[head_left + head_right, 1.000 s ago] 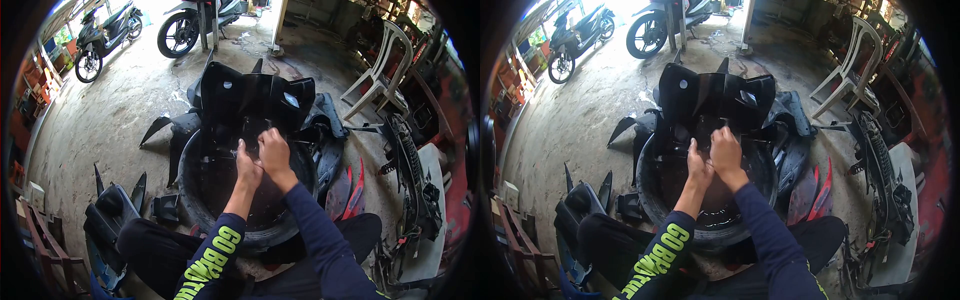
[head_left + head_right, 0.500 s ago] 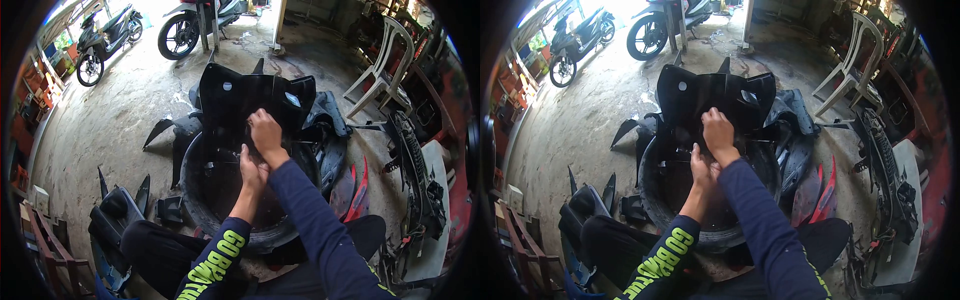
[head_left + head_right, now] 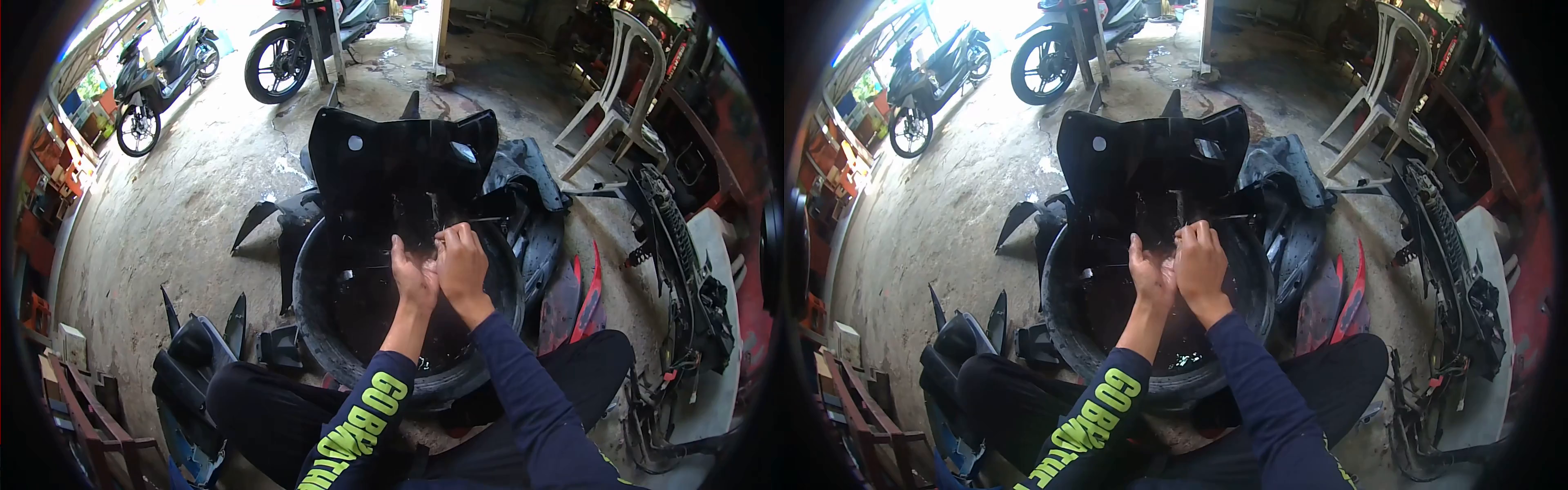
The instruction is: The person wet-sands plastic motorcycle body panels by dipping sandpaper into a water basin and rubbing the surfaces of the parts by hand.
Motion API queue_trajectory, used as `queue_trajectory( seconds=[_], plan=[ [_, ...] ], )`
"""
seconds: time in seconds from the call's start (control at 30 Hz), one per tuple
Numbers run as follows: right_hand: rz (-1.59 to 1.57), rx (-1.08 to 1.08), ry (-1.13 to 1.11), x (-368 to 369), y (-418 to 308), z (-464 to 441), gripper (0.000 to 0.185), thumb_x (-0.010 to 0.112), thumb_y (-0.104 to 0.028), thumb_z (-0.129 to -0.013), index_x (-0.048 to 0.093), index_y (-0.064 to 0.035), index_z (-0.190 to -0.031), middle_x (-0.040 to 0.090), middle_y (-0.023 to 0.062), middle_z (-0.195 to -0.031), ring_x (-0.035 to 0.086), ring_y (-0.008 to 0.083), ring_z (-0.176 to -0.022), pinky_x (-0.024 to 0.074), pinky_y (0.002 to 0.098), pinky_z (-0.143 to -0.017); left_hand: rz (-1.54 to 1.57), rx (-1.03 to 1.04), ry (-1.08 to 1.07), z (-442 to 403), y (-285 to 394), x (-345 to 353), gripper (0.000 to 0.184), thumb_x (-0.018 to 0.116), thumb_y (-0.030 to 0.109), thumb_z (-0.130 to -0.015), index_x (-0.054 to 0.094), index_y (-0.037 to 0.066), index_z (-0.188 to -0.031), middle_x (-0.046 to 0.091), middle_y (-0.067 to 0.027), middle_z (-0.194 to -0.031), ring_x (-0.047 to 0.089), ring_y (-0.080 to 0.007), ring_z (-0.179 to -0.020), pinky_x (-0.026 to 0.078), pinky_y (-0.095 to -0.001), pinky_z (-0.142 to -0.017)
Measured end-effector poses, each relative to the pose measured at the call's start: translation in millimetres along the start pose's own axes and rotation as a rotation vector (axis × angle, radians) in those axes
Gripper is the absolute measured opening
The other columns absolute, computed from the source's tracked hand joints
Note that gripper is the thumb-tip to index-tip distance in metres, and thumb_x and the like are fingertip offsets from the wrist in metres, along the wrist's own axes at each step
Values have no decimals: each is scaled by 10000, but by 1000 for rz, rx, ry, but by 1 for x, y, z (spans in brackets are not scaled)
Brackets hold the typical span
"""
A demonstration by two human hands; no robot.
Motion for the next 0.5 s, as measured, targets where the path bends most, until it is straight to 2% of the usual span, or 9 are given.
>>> queue_trajectory(
  seconds=[0.17,0.3,0.37,0.43,0.5],
  plan=[
    [56,161,95,13,20,-3,80,652,-71,-806,638,-63,-884,589,82,-922,618,279,-883,524,368,-739,12,-45,-46,12,-12,6,552,338,475,-1004,530,27,-1262,604,-137,-1231,578,-285,-1122,453,-408,-992],
    [185,216,185,21,27,-25,52,592,-109,-866,596,-62,-845,584,103,-906,627,302,-870,534,407,-704,10,-65,-47,8,-16,0,506,341,447,-1014,542,37,-1234,611,-120,-1213,589,-267,-1115,471,-401,-972],
    [135,285,86,23,25,-23,48,586,-102,-868,597,-61,-846,585,106,-906,629,302,-863,533,405,-711,-4,-16,-32,3,-10,2,509,345,453,-1012,542,44,-1243,604,-118,-1228,586,-271,-1118,469,-401,-976],
    [87,244,102,23,20,-8,40,587,-78,-861,620,-56,-869,590,114,-919,632,305,-866,531,411,-719,-18,-27,-79,2,-9,1,505,351,450,-1012,542,49,-1252,608,-111,-1225,580,-271,-1127,467,-398,-979],
    [-20,220,135,23,20,-8,60,645,-88,-831,662,-88,-888,611,103,-915,645,334,-834,514,428,-718,-20,29,-41,3,-8,3,504,353,448,-1012,521,56,-1281,593,-112,-1247,575,-274,-1132,465,-409,-980]
  ],
)
Point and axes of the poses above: each hand's wrist, its own z-axis away from the middle knuckle, its own x-axis out of the palm, y = z × x, the point moved 6 cm from there along -z, towards the middle knuckle
